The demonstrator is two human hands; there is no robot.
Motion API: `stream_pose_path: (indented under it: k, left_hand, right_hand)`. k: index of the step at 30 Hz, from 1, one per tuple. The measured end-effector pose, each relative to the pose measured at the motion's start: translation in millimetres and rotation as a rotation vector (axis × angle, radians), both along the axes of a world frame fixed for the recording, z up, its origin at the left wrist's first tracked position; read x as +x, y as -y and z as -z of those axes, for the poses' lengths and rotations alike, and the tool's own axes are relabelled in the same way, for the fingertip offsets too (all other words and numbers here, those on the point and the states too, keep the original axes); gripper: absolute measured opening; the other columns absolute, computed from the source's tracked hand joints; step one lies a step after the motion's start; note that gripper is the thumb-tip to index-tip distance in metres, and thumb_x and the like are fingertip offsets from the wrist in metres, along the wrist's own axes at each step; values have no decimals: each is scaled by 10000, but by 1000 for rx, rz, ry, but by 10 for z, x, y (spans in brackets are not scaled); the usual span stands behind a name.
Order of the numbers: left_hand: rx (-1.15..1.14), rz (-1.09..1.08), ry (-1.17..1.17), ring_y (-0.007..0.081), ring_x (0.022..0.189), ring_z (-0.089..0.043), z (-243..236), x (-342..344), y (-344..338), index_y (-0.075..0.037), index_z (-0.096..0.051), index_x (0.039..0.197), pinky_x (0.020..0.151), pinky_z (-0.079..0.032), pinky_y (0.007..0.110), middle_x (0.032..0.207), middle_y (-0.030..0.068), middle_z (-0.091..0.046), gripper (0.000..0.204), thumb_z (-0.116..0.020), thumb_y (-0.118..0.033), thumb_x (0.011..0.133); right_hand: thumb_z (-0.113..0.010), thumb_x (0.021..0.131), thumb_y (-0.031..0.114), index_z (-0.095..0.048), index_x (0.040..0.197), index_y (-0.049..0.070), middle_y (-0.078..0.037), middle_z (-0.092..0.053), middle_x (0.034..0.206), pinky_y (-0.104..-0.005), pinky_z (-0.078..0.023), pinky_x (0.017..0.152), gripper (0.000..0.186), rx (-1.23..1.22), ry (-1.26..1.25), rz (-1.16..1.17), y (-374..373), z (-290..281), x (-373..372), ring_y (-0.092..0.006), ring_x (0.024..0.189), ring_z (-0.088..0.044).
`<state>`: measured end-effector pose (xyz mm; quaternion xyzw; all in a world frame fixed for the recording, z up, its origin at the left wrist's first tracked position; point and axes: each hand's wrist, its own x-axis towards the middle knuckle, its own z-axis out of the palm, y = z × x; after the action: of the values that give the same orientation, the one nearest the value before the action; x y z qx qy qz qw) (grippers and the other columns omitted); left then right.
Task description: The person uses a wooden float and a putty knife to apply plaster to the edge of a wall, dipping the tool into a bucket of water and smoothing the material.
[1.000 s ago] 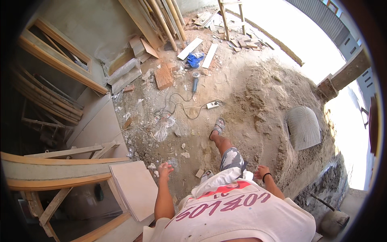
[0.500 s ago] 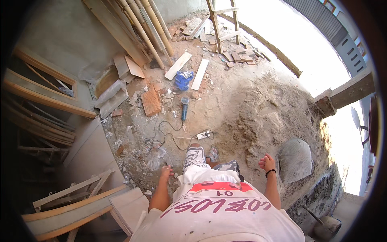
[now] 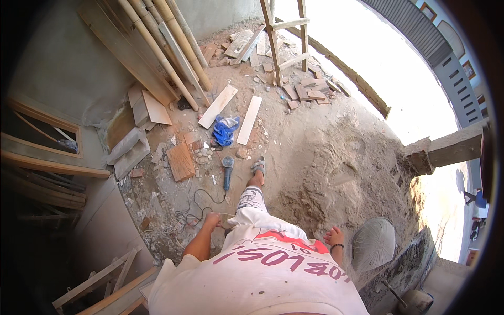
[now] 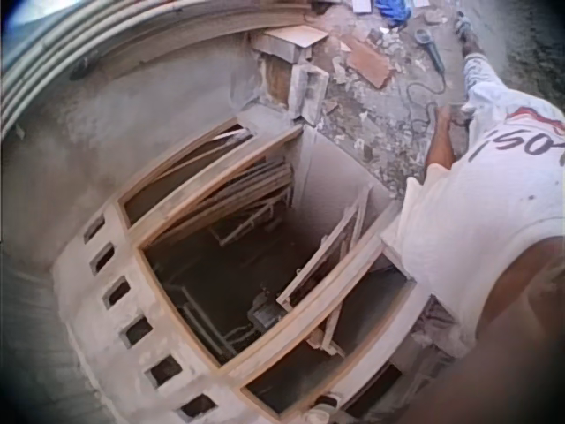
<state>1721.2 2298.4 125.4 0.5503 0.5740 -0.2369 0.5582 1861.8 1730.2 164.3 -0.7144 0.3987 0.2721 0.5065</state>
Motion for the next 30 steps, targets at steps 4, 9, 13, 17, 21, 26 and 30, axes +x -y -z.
stream_pose_path:
  k: [4, 9, 13, 17, 21, 26, 30]
  left_hand:
    - [15, -124, -50, 244, 669, -606, 336, 1257, -687, -46, -515, 1181, 479, -458, 378, 914, 115, -610, 354, -552, -258, 900]
    - [76, -154, 365, 152, 658, -612, -227, 3155, -1588, -105, -540, 1123, 564, -482, 275, 929, 67, -628, 242, -517, -264, 943]
    - [169, -242, 632, 152, 697, -622, -866, 4082, -1999, -84, -547, 1098, 641, -481, 282, 927, 65, -629, 244, -519, -277, 952]
    - [179, -356, 543, 149, 681, -630, -738, 4424, -2168, -93, -549, 1103, 602, -450, 272, 906, 47, -640, 245, -527, -281, 947]
    - [128, -465, 352, 150, 640, -628, -409, 4785, -2167, -104, -548, 1108, 565, -421, 269, 907, 45, -650, 252, -535, -291, 939]
    - [109, -654, 165, 165, 601, -604, 485, 5425, -2193, -47, -563, 1052, 501, -461, 276, 876, 81, -630, 228, -548, -238, 928]
    - [50, -809, 10, 172, 602, -615, 581, 5921, -2045, -75, -548, 1094, 482, -388, 294, 872, 58, -635, 287, -551, -304, 919]
  right_hand:
    - [-488, 919, 148, -410, 1333, 69, -224, -637, 917, -426, -541, 546, 429, 133, -50, 153, -635, 332, 1073, -346, 666, -652]
    - [-501, 915, 145, -422, 1320, 75, -246, -637, 963, -457, -545, 588, 418, 100, -130, 56, -1169, 262, 2252, -345, 695, -648]
    - [-488, 917, 208, -438, 1312, 130, -156, -621, 945, -409, -545, 551, 405, 144, -114, 81, -1603, 219, 3331, -280, 684, -649]
    - [-470, 924, 213, -413, 1331, 130, -167, -623, 965, -408, -543, 557, 419, 68, -193, -94, -1946, 237, 4445, -283, 700, -652]
    - [-480, 919, 219, -413, 1330, 127, -182, -625, 972, -417, -545, 556, 427, 9, -215, -236, -2252, 447, 5601, -297, 710, -658]
    - [-492, 906, 207, -418, 1330, 126, -185, -632, 980, -418, -541, 518, 438, -61, -236, -461, -2744, 665, 7500, -304, 671, -658]
    - [-498, 891, 191, -442, 1326, 125, -164, -652, 916, -387, -524, 491, 444, -186, -284, -610, -3347, 818, 8838, -266, 615, -656]
